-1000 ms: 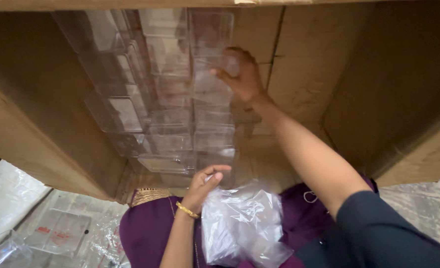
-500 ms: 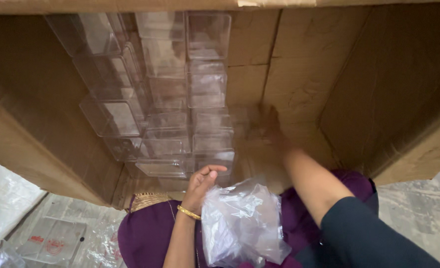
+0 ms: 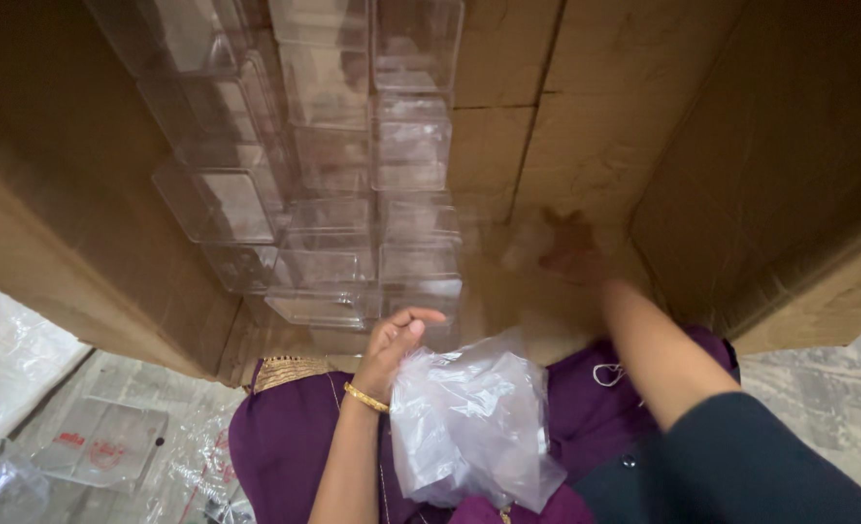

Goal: The person sits inside a large cardboard carton and removes clear plastic boxes from plastic bags. They open each bag, take out the boxes, and stack and arrange the boxes inside the carton.

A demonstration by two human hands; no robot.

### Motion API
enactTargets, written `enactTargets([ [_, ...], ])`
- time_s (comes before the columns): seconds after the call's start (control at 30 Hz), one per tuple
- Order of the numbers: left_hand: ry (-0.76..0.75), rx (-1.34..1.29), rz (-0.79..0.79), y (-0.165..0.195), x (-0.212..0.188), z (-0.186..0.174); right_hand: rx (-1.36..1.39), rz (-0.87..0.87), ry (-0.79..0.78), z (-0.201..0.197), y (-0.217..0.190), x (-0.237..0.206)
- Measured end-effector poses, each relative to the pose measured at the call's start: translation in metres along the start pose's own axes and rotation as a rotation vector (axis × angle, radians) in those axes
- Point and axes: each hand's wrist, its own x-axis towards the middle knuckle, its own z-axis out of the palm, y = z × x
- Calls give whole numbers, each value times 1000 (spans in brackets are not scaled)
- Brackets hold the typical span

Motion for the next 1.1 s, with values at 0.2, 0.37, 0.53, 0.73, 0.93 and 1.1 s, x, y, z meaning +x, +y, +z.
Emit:
enactTargets([
  [0.2,-50,157,-9,3,-1,6,232,-215,114,-67,-77,-56],
  [0.37,-105,273,-7,21,-10,30,202,-553,-68,-93,-152,-122],
  [0.53,-174,344,15,49,-25,57,-23,-819,-244,-28,-196,-123],
  [0.73,-114,382,51,79,-39,68,-215,-988,-115,24,-202,-82],
  [0.93,-155,285,122,89,-34,71,-40,-913,-245,3,-200,-88],
  [1.1,-201,270,148,97,-28,80,124,-979,-82,-15,-208,-134],
])
